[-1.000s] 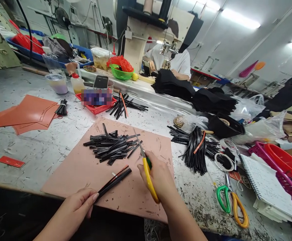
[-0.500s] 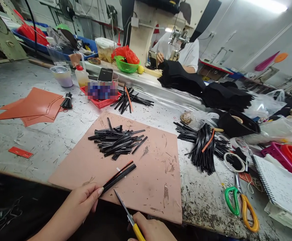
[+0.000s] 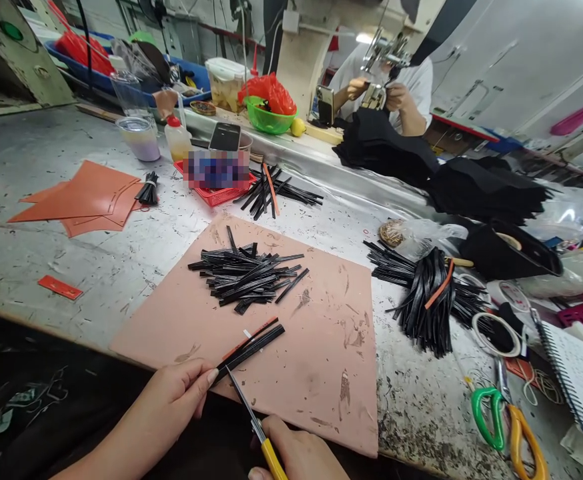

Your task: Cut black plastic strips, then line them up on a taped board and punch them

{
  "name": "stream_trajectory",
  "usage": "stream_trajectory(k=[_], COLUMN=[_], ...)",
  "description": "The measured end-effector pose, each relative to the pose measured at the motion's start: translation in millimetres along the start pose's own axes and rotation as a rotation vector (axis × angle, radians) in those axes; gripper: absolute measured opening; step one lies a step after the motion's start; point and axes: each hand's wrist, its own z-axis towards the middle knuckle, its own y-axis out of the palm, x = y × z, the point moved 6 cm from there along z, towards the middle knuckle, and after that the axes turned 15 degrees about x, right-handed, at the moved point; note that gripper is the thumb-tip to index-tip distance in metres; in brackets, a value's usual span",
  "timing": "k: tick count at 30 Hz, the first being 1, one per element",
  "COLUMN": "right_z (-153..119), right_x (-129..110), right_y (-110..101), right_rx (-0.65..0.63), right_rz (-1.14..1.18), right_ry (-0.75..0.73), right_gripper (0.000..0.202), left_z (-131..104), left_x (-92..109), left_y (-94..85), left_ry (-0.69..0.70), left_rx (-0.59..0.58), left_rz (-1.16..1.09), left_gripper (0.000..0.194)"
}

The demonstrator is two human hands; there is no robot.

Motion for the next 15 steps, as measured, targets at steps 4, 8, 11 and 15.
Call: stream_trajectory(k=[4,8,11,15], right_z=[2.6,2.9,2.4,2.3], right_x=[-3.5,-5.5,-5.6,-13.7], right_y=[4.8,5.0,5.1,-1.4], right_rx=[-0.039,-0.024,-0.004,0.030], right_rz=[0.002,0.013,0.040,0.064], right_ry=[0.002,0.003,0.003,0.003], right_gripper=[0.047,0.046,0.047,0.051], left_z=[0.0,0.6,0.6,-0.4], left_x=[-0.6,0.0,0.3,4.6], left_y=[0.1,0.1,-0.2,-1.5], left_ry=[0.007,0.011,0.000,-0.029], left_rx=[-0.003,-0.002,-0.007,-0.044], left_rz=[0.003,-0.003,-0.006,-0.052], left_gripper=[0.035,0.035,0.035,0.034])
